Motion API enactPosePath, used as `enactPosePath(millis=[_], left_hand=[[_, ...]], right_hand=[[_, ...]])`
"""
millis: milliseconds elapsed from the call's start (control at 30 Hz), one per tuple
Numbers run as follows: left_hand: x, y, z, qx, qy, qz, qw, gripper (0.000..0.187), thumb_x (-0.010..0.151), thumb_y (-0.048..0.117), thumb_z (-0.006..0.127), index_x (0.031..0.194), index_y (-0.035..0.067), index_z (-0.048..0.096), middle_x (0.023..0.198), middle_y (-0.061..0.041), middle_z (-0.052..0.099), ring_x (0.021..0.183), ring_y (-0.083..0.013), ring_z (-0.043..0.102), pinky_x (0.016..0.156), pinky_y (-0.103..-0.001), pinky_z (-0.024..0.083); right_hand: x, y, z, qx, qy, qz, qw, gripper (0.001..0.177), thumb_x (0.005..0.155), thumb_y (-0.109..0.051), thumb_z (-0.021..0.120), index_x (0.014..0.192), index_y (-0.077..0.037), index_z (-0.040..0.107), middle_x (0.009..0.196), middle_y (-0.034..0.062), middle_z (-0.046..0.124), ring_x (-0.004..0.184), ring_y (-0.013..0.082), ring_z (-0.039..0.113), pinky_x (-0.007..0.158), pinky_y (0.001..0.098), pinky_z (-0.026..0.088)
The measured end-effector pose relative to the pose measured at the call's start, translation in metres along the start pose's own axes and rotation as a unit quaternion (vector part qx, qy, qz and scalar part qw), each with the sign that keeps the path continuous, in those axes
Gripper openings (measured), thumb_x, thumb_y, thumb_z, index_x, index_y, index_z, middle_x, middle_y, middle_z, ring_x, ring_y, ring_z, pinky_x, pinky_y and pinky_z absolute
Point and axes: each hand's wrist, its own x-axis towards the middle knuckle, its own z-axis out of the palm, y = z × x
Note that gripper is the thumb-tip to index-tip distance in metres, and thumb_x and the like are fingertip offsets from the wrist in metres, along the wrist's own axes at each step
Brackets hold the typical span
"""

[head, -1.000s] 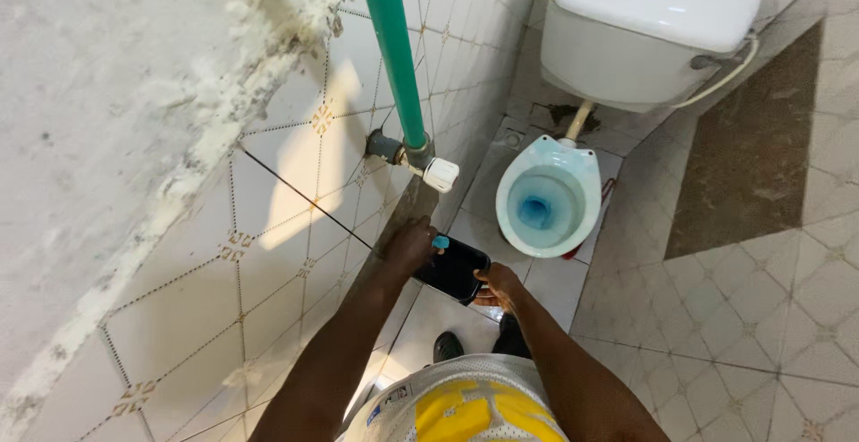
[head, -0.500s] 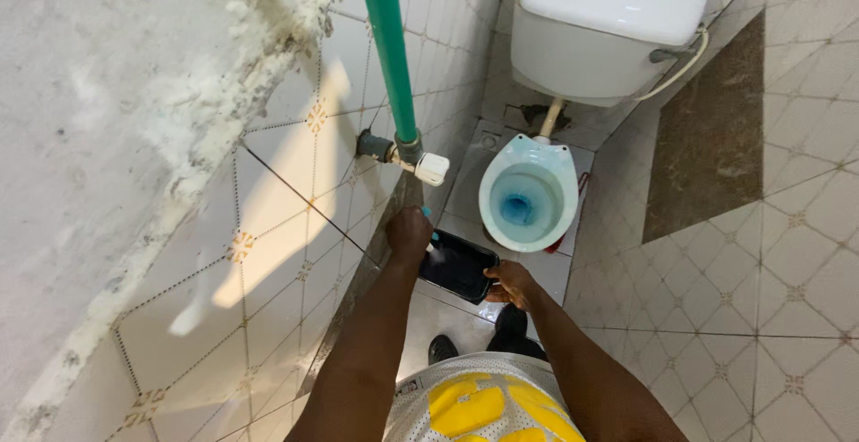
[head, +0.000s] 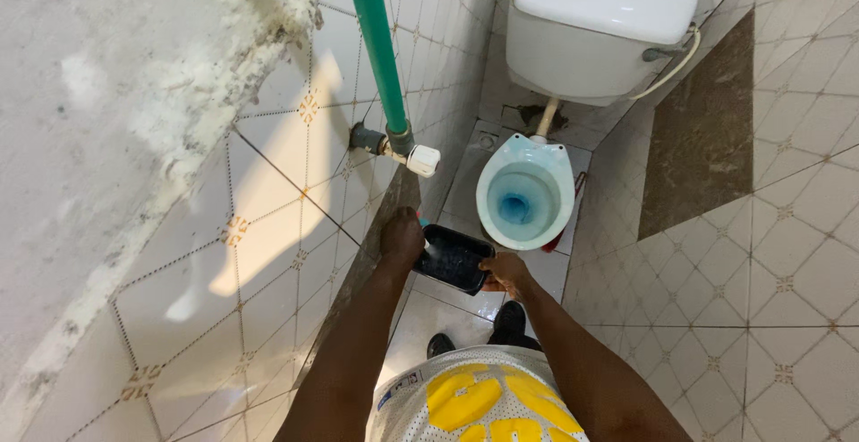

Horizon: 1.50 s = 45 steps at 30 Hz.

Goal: The person cleans the toilet cistern and bowl using a sponge and a small container of soapy water. They wipe the exterior of the cistern, rinse the sponge at a tap, and pour the soapy water into the bowl. Finally, they use a red toilet brush to scrub the inside of the bowl.

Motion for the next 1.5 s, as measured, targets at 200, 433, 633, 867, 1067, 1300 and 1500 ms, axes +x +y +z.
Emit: enactPosePath(millis=[200, 433, 633, 867, 1067, 1300, 1500], left_hand=[[-0.009, 0.008, -0.017, 0.025, -0.028, 0.010, 0.999, 0.031, 0.096, 0.014, 0.061, 0.124, 0.000, 0.057, 0.118, -0.018, 0.064, 0.098, -0.0318, 0.069, 0.081, -0.042, 0.058], [-0.012, 0.014, -0.027, 0.024, -0.054, -0.016, 0.998, 0.031, 0.098, 0.014, 0.060, 0.125, -0.001, 0.056, 0.124, -0.020, 0.060, 0.103, -0.0333, 0.066, 0.083, -0.042, 0.059], [-0.007, 0.007, -0.013, -0.010, -0.053, -0.021, 0.998, 0.033, 0.095, 0.012, 0.063, 0.126, 0.002, 0.059, 0.128, -0.019, 0.059, 0.106, -0.0368, 0.064, 0.082, -0.048, 0.058], [-0.009, 0.004, 0.003, 0.019, 0.010, -0.015, 1.000, 0.034, 0.097, 0.018, 0.058, 0.128, 0.002, 0.057, 0.123, -0.017, 0.061, 0.100, -0.0337, 0.068, 0.083, -0.044, 0.058], [-0.010, 0.010, -0.019, 0.024, -0.053, -0.037, 0.998, 0.036, 0.096, 0.018, 0.059, 0.129, 0.005, 0.055, 0.129, -0.017, 0.058, 0.103, -0.0356, 0.068, 0.082, -0.045, 0.059], [-0.002, 0.001, -0.002, -0.023, -0.058, -0.023, 0.998, 0.040, 0.098, 0.017, 0.056, 0.132, -0.003, 0.053, 0.130, -0.022, 0.059, 0.107, -0.0381, 0.067, 0.085, -0.047, 0.058], [0.007, 0.014, -0.024, -0.022, -0.154, -0.067, 0.986, 0.037, 0.097, 0.017, 0.059, 0.128, -0.004, 0.059, 0.128, -0.020, 0.063, 0.112, -0.0364, 0.067, 0.095, -0.050, 0.053]], right_hand=[[-0.005, 0.002, 0.003, -0.023, 0.010, -0.005, 1.000, 0.020, 0.090, -0.013, 0.069, 0.099, 0.005, 0.067, 0.082, 0.0177, 0.072, 0.067, 0.0259, 0.073, 0.062, 0.0393, 0.066], [-0.009, 0.004, 0.005, -0.054, 0.009, -0.021, 0.998, 0.024, 0.091, -0.014, 0.070, 0.102, 0.005, 0.060, 0.083, 0.0162, 0.066, 0.064, 0.0264, 0.070, 0.060, 0.0406, 0.066], [0.028, 0.035, 0.002, -0.036, -0.026, -0.028, 0.999, 0.022, 0.094, -0.013, 0.066, 0.092, 0.008, 0.064, 0.078, 0.0180, 0.068, 0.063, 0.0262, 0.070, 0.058, 0.0405, 0.065], [0.002, 0.030, 0.009, -0.015, 0.016, -0.045, 0.999, 0.016, 0.095, -0.011, 0.065, 0.094, 0.005, 0.063, 0.081, 0.0125, 0.064, 0.067, 0.0236, 0.069, 0.060, 0.0403, 0.064], [-0.009, 0.028, 0.012, 0.027, 0.036, -0.013, 0.999, 0.016, 0.092, -0.008, 0.066, 0.102, 0.003, 0.059, 0.086, 0.0145, 0.068, 0.070, 0.0240, 0.072, 0.064, 0.0405, 0.065], [0.004, 0.043, 0.010, -0.010, 0.028, -0.006, 1.000, 0.019, 0.094, -0.010, 0.067, 0.103, 0.006, 0.061, 0.086, 0.0178, 0.065, 0.067, 0.0264, 0.069, 0.061, 0.0430, 0.063], [0.003, 0.046, 0.011, 0.005, 0.028, -0.001, 1.000, 0.021, 0.094, -0.010, 0.066, 0.104, 0.008, 0.061, 0.088, 0.0188, 0.066, 0.069, 0.0264, 0.070, 0.061, 0.0418, 0.064]])
